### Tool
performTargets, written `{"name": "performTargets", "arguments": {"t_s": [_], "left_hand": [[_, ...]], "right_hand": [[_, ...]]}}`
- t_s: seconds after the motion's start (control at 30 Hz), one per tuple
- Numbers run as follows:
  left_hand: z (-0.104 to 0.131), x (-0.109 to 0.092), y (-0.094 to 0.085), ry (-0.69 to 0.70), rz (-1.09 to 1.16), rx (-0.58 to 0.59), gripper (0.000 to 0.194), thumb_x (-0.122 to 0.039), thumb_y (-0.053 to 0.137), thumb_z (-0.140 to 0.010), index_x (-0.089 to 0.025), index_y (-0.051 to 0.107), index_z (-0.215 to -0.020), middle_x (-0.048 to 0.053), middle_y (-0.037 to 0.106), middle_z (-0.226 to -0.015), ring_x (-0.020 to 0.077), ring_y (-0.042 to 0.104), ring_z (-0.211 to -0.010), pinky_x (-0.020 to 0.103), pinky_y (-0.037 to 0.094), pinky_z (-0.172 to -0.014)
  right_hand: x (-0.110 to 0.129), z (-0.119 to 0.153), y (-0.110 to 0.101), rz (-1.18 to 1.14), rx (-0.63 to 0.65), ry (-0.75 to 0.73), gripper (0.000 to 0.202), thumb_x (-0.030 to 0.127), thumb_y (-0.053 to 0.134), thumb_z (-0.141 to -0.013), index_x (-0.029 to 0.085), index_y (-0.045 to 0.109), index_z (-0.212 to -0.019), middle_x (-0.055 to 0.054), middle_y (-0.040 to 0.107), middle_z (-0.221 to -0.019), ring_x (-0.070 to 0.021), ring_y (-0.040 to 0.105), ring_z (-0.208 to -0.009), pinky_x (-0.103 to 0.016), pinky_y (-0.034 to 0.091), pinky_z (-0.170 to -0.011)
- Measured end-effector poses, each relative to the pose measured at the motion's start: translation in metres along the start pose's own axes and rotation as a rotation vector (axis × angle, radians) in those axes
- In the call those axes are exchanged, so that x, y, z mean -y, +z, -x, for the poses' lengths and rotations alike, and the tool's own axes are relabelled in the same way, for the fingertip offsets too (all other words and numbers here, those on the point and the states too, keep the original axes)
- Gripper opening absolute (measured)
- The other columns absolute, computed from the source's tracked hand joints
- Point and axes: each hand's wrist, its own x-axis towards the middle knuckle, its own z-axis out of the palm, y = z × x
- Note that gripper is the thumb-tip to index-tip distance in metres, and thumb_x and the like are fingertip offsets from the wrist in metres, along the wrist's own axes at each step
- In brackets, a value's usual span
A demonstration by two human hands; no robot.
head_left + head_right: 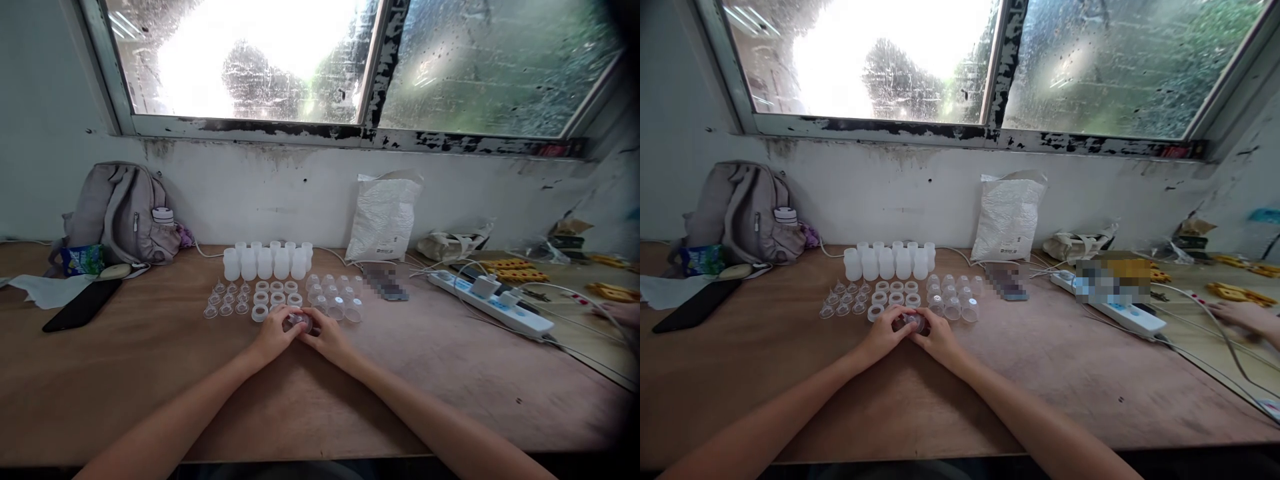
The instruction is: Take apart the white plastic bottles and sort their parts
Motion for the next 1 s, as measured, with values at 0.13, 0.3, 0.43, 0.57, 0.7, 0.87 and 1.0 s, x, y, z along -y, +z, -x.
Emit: {"name": "performTargets", "arguments": {"t_s": [0.13, 0.3, 0.43, 0.57, 0.7, 0.87, 1.0], "left_hand": [[0.0, -0.001, -0.003, 0.012, -0.042, -0.022, 0.016, -0.023, 0.058, -0.073, -0.02, 0.062, -0.088, 0.002, 0.06, -0.082, 0.0165, 0.054, -0.082, 0.028, 0.043, -0.075], [0.0, -0.001, -0.002, 0.021, -0.073, -0.063, 0.01, -0.019, 0.058, -0.073, -0.019, 0.061, -0.082, 0.002, 0.06, -0.079, 0.0162, 0.054, -0.079, 0.027, 0.043, -0.071], [0.001, 0.0, 0.0, 0.08, -0.131, -0.089, 0.005, -0.019, 0.055, -0.074, -0.018, 0.058, -0.079, 0.002, 0.059, -0.077, 0.0169, 0.052, -0.079, 0.028, 0.042, -0.071], [0.003, 0.001, 0.002, 0.148, -0.158, -0.102, 0.003, -0.018, 0.054, -0.076, -0.018, 0.056, -0.077, 0.001, 0.057, -0.075, 0.0164, 0.05, -0.078, 0.028, 0.04, -0.071], [0.005, 0.002, 0.003, 0.161, -0.137, -0.091, 0.003, -0.017, 0.053, -0.076, -0.018, 0.055, -0.074, 0.001, 0.057, -0.074, 0.016, 0.049, -0.076, 0.027, 0.04, -0.069], [0.005, 0.003, 0.007, 0.158, -0.111, -0.101, 0.005, -0.015, 0.052, -0.076, -0.017, 0.054, -0.073, 0.001, 0.056, -0.072, 0.016, 0.049, -0.075, 0.027, 0.039, -0.067], [0.006, 0.002, 0.009, 0.154, -0.114, -0.111, 0.004, -0.014, 0.052, -0.075, -0.017, 0.053, -0.072, 0.002, 0.055, -0.071, 0.016, 0.049, -0.072, 0.027, 0.039, -0.064]], "right_hand": [[0.0, 0.0, 0.0, 0.011, 0.009, -0.02, 0.035, 0.027, 0.061, -0.067, 0.021, 0.053, -0.101, -0.003, 0.062, -0.091, -0.0158, 0.058, -0.076, -0.028, 0.047, -0.067], [-0.001, -0.001, 0.001, -0.032, 0.041, -0.04, 0.036, 0.025, 0.06, -0.068, 0.02, 0.052, -0.103, -0.003, 0.061, -0.091, -0.0145, 0.057, -0.075, -0.025, 0.048, -0.065], [0.001, -0.002, -0.001, -0.068, 0.055, -0.041, 0.036, 0.026, 0.061, -0.068, 0.02, 0.052, -0.102, -0.002, 0.061, -0.087, -0.0134, 0.057, -0.071, -0.024, 0.048, -0.063], [0.004, -0.001, -0.004, -0.075, 0.063, -0.018, 0.037, 0.028, 0.063, -0.066, 0.019, 0.054, -0.101, -0.002, 0.061, -0.083, -0.0143, 0.057, -0.069, -0.024, 0.047, -0.062], [0.009, 0.0, -0.008, -0.018, 0.08, -0.031, 0.036, 0.029, 0.065, -0.065, 0.019, 0.056, -0.098, -0.002, 0.062, -0.078, -0.0148, 0.057, -0.066, -0.025, 0.046, -0.061], [0.009, 0.001, -0.01, 0.023, 0.074, -0.062, 0.034, 0.028, 0.063, -0.066, 0.019, 0.055, -0.098, -0.002, 0.062, -0.08, -0.0145, 0.057, -0.067, -0.024, 0.045, -0.062], [0.008, 0.001, -0.011, -0.015, 0.098, -0.067, 0.034, 0.025, 0.063, -0.065, 0.017, 0.054, -0.097, -0.002, 0.061, -0.08, -0.0142, 0.056, -0.068, -0.023, 0.044, -0.062]]}}
